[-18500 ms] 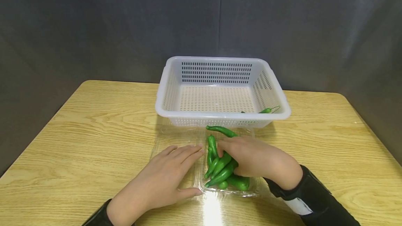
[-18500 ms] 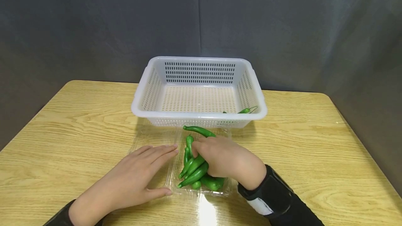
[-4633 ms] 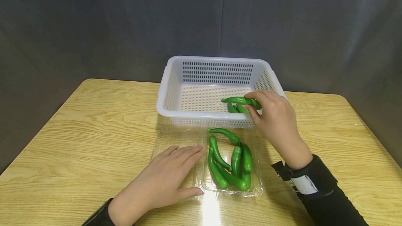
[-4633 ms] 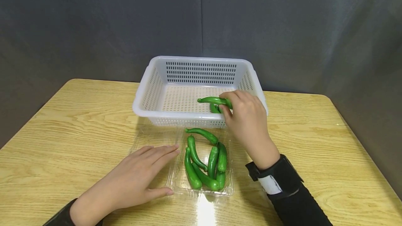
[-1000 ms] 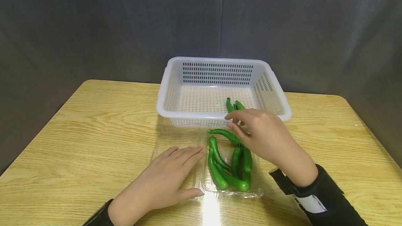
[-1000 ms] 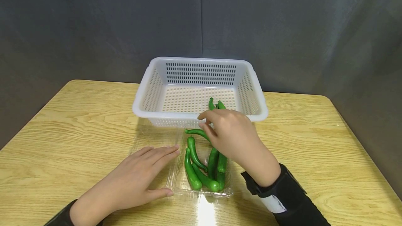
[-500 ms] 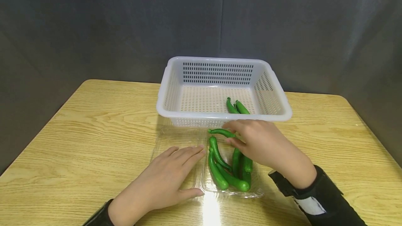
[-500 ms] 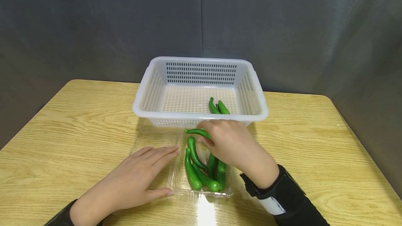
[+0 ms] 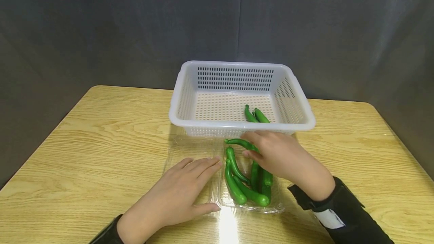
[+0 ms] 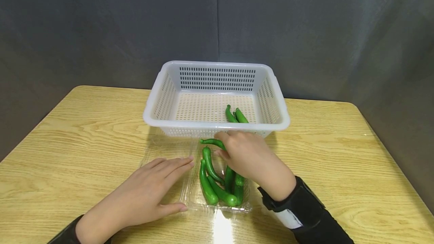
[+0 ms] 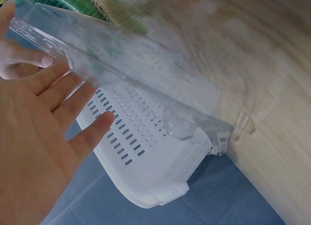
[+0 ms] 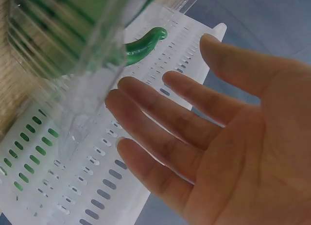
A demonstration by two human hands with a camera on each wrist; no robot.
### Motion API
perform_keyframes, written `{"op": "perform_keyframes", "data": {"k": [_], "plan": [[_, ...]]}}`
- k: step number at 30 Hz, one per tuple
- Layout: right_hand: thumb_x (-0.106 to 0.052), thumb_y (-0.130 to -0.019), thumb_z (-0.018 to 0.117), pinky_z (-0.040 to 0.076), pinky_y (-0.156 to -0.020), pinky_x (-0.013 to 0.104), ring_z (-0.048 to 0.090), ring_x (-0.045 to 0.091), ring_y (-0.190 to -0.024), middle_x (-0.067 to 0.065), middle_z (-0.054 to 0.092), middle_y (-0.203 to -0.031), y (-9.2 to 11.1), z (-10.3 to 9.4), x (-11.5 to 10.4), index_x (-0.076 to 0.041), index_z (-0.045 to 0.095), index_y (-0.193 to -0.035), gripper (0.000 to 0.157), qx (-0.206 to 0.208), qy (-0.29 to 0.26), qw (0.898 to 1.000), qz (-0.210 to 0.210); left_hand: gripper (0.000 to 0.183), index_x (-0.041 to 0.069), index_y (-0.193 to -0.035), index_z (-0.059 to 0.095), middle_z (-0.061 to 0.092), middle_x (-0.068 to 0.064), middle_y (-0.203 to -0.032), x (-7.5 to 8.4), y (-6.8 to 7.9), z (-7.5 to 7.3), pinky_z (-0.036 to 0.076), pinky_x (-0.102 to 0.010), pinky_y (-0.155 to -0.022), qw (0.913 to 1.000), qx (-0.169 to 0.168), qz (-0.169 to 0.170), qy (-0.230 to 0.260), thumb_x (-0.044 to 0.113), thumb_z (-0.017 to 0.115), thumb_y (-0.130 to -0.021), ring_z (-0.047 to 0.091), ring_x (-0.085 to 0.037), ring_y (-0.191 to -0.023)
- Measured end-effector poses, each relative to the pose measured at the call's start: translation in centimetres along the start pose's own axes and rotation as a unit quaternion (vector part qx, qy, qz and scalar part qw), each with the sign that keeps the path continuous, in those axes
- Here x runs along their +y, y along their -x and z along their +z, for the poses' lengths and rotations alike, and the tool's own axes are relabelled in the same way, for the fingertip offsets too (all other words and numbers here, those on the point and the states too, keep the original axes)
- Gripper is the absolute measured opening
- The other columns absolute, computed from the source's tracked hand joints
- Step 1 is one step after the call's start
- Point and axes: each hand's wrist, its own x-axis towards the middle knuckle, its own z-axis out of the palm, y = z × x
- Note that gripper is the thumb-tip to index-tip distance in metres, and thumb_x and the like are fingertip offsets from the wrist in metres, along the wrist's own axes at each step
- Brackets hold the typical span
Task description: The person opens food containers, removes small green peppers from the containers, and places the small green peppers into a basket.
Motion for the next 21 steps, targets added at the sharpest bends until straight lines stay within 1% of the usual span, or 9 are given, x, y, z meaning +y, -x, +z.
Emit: {"op": "perform_keyframes", "data": {"k": [12, 16, 21], "plan": [[-0.021, -0.089, 0.075, 0.058, -0.074, 0.044, 0.070, 0.027, -0.094, 0.008, 0.071, -0.109, -0.2, 0.5, 0.1, -0.006, 0.066, -0.121, 0.037, -0.005, 0.008, 1.000, 0.009, 0.085, 0.011, -0.151, 0.041, 0.043, -0.001, -0.153, 0.0, -0.1, -0.1, 0.035, -0.044, -0.112, 1.0000, -0.001, 0.000, 0.000, 0.065, 0.059, -0.088, 0.043, -0.018, -0.137], [-0.021, -0.089, 0.075, 0.058, -0.076, 0.044, 0.070, 0.028, -0.095, 0.009, 0.072, -0.109, -0.3, 0.9, 0.1, -0.005, 0.066, -0.121, 0.037, -0.005, 0.013, 1.000, 0.007, 0.085, 0.011, -0.151, 0.041, 0.042, -0.001, -0.153, 0.0, 0.0, 0.0, 0.034, -0.044, -0.112, 1.0000, -0.003, -0.003, 0.003, 0.065, 0.059, -0.088, 0.042, -0.018, -0.137], [-0.021, -0.089, 0.075, 0.057, -0.078, 0.044, 0.069, 0.029, -0.096, 0.011, 0.071, -0.110, -0.5, 1.2, 0.2, -0.003, 0.066, -0.122, 0.038, -0.014, 0.020, 1.000, 0.011, 0.085, 0.012, -0.152, 0.040, 0.042, 0.000, -0.154, 0.0, 0.0, 0.0, 0.034, -0.044, -0.113, 1.0000, -0.005, -0.006, 0.006, 0.065, 0.059, -0.088, 0.042, -0.017, -0.138]]}}
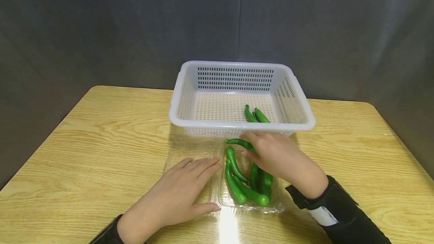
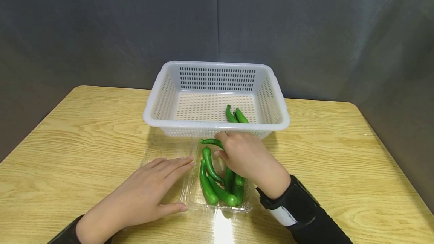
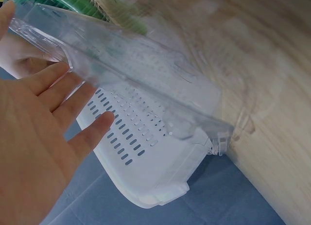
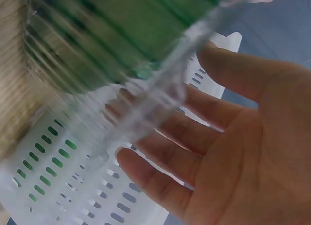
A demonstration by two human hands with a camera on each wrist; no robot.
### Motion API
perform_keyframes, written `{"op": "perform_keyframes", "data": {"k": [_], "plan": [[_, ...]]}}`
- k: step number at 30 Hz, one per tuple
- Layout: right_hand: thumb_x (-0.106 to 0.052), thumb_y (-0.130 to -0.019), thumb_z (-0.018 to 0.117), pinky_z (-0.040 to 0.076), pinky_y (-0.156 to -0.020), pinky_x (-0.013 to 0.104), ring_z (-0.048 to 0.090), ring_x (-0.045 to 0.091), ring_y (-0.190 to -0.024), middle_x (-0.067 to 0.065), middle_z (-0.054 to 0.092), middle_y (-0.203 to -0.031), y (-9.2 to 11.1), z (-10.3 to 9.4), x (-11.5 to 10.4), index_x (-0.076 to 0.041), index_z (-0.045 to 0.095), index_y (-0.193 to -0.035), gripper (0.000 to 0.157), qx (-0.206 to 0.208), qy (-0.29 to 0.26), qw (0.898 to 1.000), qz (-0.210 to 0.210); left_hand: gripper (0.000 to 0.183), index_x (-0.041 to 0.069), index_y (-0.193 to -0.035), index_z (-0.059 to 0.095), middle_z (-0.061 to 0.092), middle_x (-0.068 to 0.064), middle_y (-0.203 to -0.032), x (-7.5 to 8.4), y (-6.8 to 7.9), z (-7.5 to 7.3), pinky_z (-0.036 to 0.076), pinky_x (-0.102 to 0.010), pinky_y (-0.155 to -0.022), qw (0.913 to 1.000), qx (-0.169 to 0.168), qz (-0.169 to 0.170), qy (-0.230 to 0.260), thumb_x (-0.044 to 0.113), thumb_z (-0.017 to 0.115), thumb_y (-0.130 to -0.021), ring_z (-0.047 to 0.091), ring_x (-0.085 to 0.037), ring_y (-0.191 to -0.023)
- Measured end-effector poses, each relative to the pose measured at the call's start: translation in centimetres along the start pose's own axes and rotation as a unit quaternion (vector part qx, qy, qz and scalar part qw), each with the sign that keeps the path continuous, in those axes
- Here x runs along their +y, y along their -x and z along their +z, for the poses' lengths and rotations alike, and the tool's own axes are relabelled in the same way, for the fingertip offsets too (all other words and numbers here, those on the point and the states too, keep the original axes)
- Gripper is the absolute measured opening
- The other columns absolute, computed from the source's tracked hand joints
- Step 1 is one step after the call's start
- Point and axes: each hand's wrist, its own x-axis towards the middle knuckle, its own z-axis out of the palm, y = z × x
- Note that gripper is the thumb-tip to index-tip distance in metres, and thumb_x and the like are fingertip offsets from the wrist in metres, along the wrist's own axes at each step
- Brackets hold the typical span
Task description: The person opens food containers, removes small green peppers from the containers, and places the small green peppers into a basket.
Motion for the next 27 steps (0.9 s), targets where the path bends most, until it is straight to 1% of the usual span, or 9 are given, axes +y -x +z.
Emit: {"op": "perform_keyframes", "data": {"k": [6, 10, 18, 22, 27], "plan": [[-0.022, -0.091, 0.074, 0.056, -0.083, 0.045, 0.068, 0.030, -0.100, 0.012, 0.071, -0.112, -0.2, 0.3, 0.0, -0.003, 0.065, -0.123, 0.039, -0.013, 0.003, 1.000, 0.006, 0.085, 0.012, -0.152, 0.040, 0.042, -0.001, -0.153, 0.0, 0.0, 0.1, 0.034, -0.044, -0.112, 1.0000, 0.005, 0.003, -0.001, 0.064, 0.060, -0.088, 0.042, -0.018, -0.137], [-0.021, -0.091, 0.073, 0.056, -0.084, 0.044, 0.068, 0.029, -0.099, 0.011, 0.071, -0.110, -0.3, 0.6, 0.0, -0.003, 0.065, -0.122, 0.037, -0.013, 0.002, 1.000, 0.004, 0.085, 0.012, -0.152, 0.040, 0.042, 0.000, -0.153, 0.0, 0.0, 0.1, 0.035, -0.044, -0.112, 1.0000, 0.005, 0.003, -0.003, 0.065, 0.060, -0.088, 0.042, -0.017, -0.137], [-0.023, -0.088, 0.077, 0.057, -0.075, 0.040, 0.068, 0.024, -0.088, 0.008, 0.071, -0.099, -0.4, 1.2, -0.2, -0.003, 0.068, -0.116, 0.036, -0.009, 0.004, 1.000, -0.018, 0.085, 0.012, -0.152, 0.040, 0.041, 0.000, -0.154, 0.0, 0.0, 0.1, 0.036, -0.044, -0.112, 1.0000, 0.005, 0.002, -0.002, 0.064, 0.060, -0.088, 0.042, -0.017, -0.137], [-0.022, -0.087, 0.077, 0.057, -0.079, 0.041, 0.068, 0.026, -0.092, 0.008, 0.071, -0.103, -0.5, 1.5, -0.3, -0.005, 0.068, -0.117, 0.035, -0.017, 0.006, 1.000, -0.017, 0.085, 0.013, -0.152, 0.040, 0.041, 0.000, -0.154, 0.0, 0.0, 0.1, 0.035, -0.044, -0.112, 1.0000, 0.003, 0.001, 0.000, 0.065, 0.060, -0.088, 0.041, -0.016, -0.138], [-0.020, -0.086, 0.078, 0.057, -0.079, 0.041, 0.069, 0.026, -0.092, 0.007, 0.071, -0.103, -0.6, 1.9, -0.3, -0.007, 0.069, -0.116, 0.034, -0.020, 0.012, 0.999, -0.022, 0.085, 0.012, -0.152, 0.039, 0.041, 0.000, -0.154, 0.0, 0.0, 0.0, 0.034, -0.044, -0.112, 1.0000, 0.001, 0.002, -0.001, 0.065, 0.058, -0.089, 0.041, -0.017, -0.138]]}}
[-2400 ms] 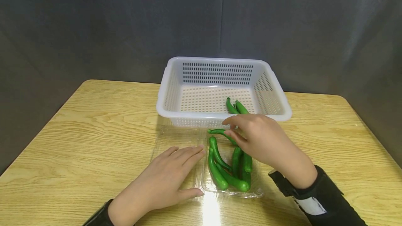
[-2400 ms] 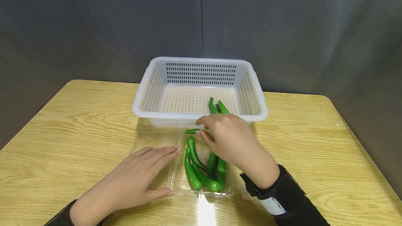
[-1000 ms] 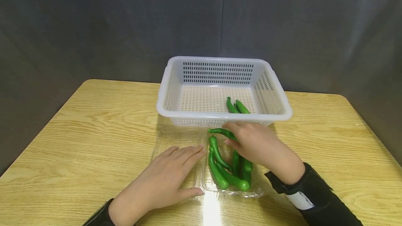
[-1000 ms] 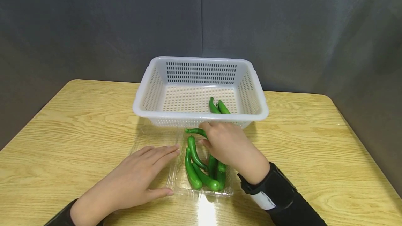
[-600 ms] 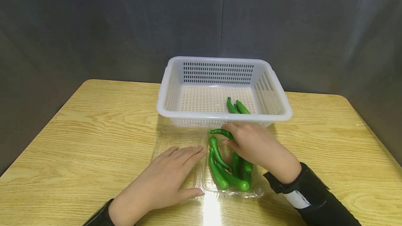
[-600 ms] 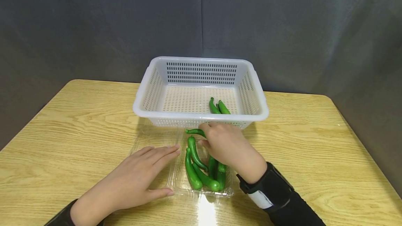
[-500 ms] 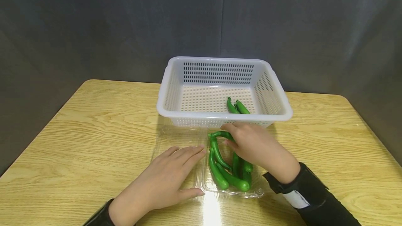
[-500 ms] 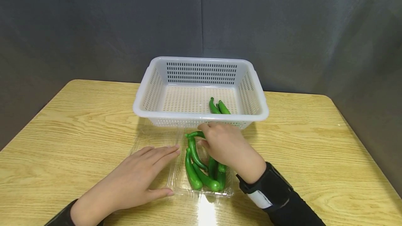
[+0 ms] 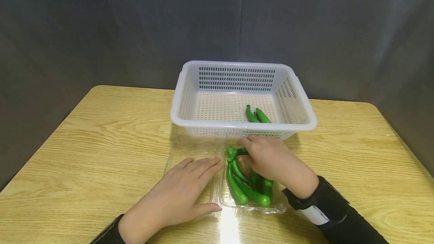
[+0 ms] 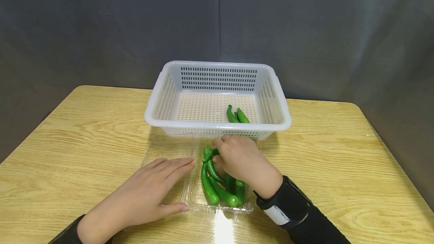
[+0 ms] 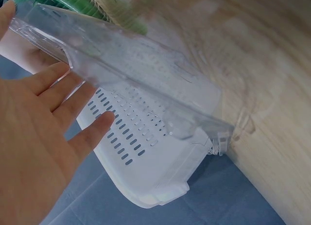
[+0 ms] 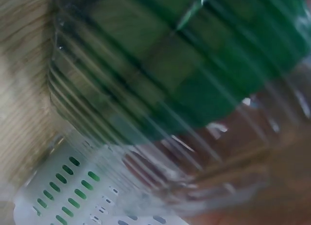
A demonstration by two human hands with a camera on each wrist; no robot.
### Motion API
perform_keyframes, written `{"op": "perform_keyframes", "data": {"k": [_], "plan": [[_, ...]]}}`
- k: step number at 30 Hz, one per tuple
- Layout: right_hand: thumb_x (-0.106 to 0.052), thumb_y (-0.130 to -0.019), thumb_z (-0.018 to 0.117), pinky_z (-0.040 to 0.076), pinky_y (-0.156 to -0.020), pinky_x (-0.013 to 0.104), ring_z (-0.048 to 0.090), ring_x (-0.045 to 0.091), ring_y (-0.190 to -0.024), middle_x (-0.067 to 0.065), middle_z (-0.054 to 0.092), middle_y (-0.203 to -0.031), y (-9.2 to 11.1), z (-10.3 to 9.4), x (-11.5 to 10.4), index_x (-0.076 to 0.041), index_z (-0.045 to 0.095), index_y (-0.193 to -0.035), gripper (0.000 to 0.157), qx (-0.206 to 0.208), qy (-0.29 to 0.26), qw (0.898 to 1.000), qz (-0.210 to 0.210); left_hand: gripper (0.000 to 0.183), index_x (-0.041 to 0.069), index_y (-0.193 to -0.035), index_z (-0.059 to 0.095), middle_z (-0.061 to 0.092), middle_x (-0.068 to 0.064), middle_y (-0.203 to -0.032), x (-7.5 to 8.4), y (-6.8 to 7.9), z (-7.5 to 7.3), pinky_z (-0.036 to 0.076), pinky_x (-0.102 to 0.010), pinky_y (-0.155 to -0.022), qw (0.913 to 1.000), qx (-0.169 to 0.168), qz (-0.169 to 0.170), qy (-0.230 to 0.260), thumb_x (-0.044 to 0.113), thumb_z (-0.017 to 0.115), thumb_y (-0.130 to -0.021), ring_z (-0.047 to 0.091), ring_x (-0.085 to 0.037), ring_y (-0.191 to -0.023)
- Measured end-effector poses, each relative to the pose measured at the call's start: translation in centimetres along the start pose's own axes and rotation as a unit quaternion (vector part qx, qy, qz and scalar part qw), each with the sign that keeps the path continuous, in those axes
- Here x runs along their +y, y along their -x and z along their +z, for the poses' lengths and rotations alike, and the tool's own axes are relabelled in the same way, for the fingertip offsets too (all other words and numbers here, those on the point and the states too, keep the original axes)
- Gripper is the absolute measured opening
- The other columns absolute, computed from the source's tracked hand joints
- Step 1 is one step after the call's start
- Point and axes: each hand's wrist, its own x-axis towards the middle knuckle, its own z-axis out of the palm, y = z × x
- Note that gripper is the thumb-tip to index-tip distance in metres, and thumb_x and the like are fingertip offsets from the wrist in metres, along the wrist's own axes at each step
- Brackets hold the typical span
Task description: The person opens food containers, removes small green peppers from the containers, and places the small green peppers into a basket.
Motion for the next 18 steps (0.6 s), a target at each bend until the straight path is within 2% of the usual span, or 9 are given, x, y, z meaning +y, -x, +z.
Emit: {"op": "perform_keyframes", "data": {"k": [5, 8, 12, 18], "plan": [[-0.015, -0.080, 0.082, 0.057, -0.080, 0.041, 0.069, 0.026, -0.092, 0.006, 0.072, -0.104, -0.04, 0.28, 0.17, -0.008, 0.070, -0.115, 0.038, 0.001, -0.003, 1.000, -0.010, 0.085, 0.012, -0.152, 0.039, 0.040, 0.000, -0.154, 0.01, -0.01, -0.05, 0.034, -0.044, -0.113, 1.0000, -0.004, -0.002, 0.003, 0.065, 0.058, -0.089, 0.041, -0.017, -0.138], [-0.006, -0.075, 0.084, 0.057, -0.077, 0.040, 0.069, 0.025, -0.088, 0.004, 0.072, -0.100, -0.03, 0.30, 0.22, -0.009, 0.073, -0.109, 0.036, -0.005, 0.002, 1.000, -0.018, 0.085, 0.012, -0.152, 0.039, 0.040, 0.000, -0.154, 0.02, -0.03, -0.05, 0.034, -0.044, -0.113, 1.0000, -0.006, -0.003, 0.003, 0.065, 0.058, -0.089, 0.041, -0.017, -0.138], [0.008, -0.071, 0.079, 0.056, -0.070, 0.037, 0.068, 0.021, -0.081, 0.002, 0.072, -0.093, 0.04, 0.29, 0.21, -0.011, 0.075, -0.098, 0.033, -0.019, 0.016, 0.999, -0.022, 0.085, 0.012, -0.152, 0.039, 0.040, -0.001, -0.154, 0.02, -0.04, -0.03, 0.034, -0.044, -0.113, 1.0000, -0.006, -0.003, 0.005, 0.065, 0.058, -0.089, 0.041, -0.018, -0.138], [0.010, -0.070, 0.077, 0.056, -0.067, 0.034, 0.067, 0.019, -0.077, -0.001, 0.071, -0.087, 0.04, 0.44, 0.26, -0.013, 0.075, -0.087, 0.029, -0.015, 0.013, 0.999, -0.033, 0.085, 0.012, -0.152, 0.039, 0.041, -0.001, -0.154, 0.00, -0.03, -0.02, 0.034, -0.045, -0.113, 1.0000, -0.004, -0.004, 0.007, 0.065, 0.059, -0.088, 0.041, -0.018, -0.138]]}}
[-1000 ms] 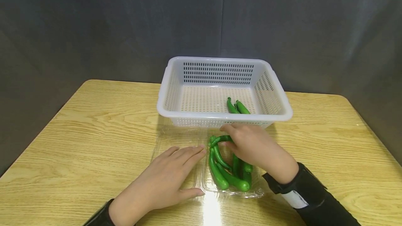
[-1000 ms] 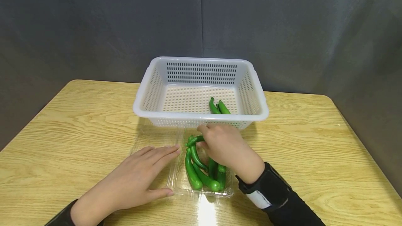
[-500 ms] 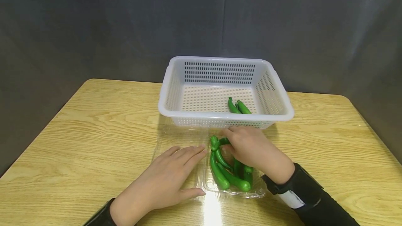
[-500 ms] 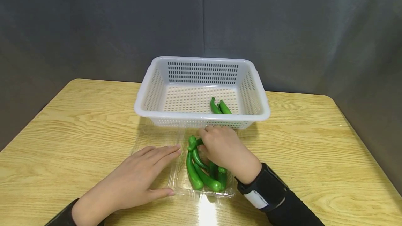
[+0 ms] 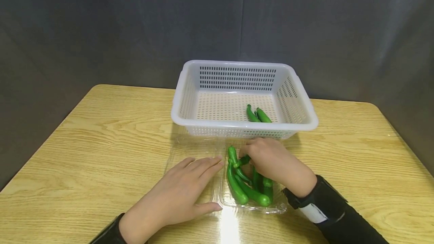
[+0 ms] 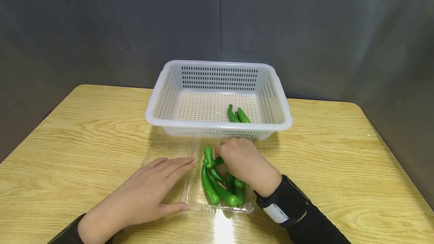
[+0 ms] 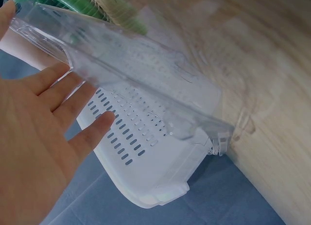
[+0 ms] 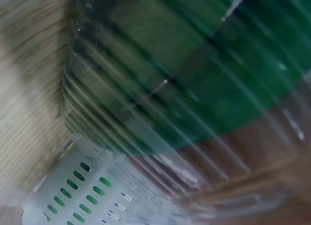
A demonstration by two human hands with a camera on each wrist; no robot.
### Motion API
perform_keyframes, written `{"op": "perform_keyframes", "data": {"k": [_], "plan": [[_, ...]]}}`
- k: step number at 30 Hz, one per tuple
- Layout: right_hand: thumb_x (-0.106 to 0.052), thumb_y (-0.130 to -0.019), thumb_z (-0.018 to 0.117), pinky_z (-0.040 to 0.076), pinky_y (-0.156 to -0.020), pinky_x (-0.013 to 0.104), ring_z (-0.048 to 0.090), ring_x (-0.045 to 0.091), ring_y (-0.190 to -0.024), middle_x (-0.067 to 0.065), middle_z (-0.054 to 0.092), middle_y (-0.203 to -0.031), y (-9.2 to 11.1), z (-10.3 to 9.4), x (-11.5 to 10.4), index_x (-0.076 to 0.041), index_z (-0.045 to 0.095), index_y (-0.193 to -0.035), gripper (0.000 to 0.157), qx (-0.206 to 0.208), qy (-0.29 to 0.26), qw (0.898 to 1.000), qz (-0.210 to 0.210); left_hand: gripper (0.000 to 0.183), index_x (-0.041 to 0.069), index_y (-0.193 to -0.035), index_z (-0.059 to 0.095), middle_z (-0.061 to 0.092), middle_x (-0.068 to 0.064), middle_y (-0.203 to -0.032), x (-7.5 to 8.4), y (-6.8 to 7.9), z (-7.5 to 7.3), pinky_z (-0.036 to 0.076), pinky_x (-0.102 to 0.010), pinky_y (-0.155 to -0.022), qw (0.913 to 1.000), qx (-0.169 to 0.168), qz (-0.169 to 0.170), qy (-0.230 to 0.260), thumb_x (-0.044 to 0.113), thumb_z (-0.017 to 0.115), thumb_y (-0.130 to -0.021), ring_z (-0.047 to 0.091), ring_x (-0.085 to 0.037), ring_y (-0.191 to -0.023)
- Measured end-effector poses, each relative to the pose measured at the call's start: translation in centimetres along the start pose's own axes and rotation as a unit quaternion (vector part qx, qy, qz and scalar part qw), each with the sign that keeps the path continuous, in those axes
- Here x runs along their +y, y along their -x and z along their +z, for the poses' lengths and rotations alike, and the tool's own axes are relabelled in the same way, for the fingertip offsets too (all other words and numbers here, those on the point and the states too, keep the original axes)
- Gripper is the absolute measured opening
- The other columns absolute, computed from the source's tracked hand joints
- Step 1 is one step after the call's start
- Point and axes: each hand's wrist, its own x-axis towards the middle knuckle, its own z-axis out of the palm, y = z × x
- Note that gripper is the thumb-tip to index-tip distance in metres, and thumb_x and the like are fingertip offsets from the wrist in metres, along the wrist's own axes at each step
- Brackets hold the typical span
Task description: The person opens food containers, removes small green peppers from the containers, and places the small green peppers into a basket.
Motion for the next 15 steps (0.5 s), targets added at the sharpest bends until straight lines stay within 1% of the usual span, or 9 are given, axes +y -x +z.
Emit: {"op": "perform_keyframes", "data": {"k": [2, 10, 15], "plan": [[0.010, -0.071, 0.077, 0.056, -0.067, 0.034, 0.067, 0.019, -0.077, -0.001, 0.071, -0.086, 0.00, 0.06, 0.04, -0.013, 0.075, -0.085, 0.027, 0.001, 0.001, 1.000, -0.002, 0.085, 0.012, -0.152, 0.039, 0.041, -0.001, -0.154, 0.00, -0.01, 0.00, 0.034, -0.045, -0.113, 1.0000, -0.001, 0.000, 0.001, 0.065, 0.059, -0.088, 0.041, -0.018, -0.138], [0.007, -0.071, 0.078, 0.056, -0.072, 0.038, 0.068, 0.021, -0.082, -0.001, 0.072, -0.089, -0.12, 0.27, 0.16, -0.013, 0.074, -0.089, 0.028, -0.005, -0.001, 1.000, 0.008, 0.085, 0.012, -0.152, 0.039, 0.041, -0.001, -0.154, -0.02, 0.00, 0.03, 0.034, -0.045, -0.113, 1.0000, 0.000, 0.001, -0.002, 0.065, 0.058, -0.088, 0.042, -0.018, -0.138], [0.004, -0.067, 0.082, 0.055, -0.071, 0.037, 0.068, 0.020, -0.078, -0.002, 0.071, -0.086, -0.10, 0.28, 0.18, -0.013, 0.071, -0.086, 0.028, -0.001, -0.008, 1.000, 0.004, 0.085, 0.012, -0.152, 0.040, 0.041, -0.001, -0.154, -0.03, 0.01, 0.04, 0.034, -0.044, -0.113, 1.0000, 0.002, 0.002, -0.003, 0.065, 0.059, -0.088, 0.042, -0.018, -0.138]]}}
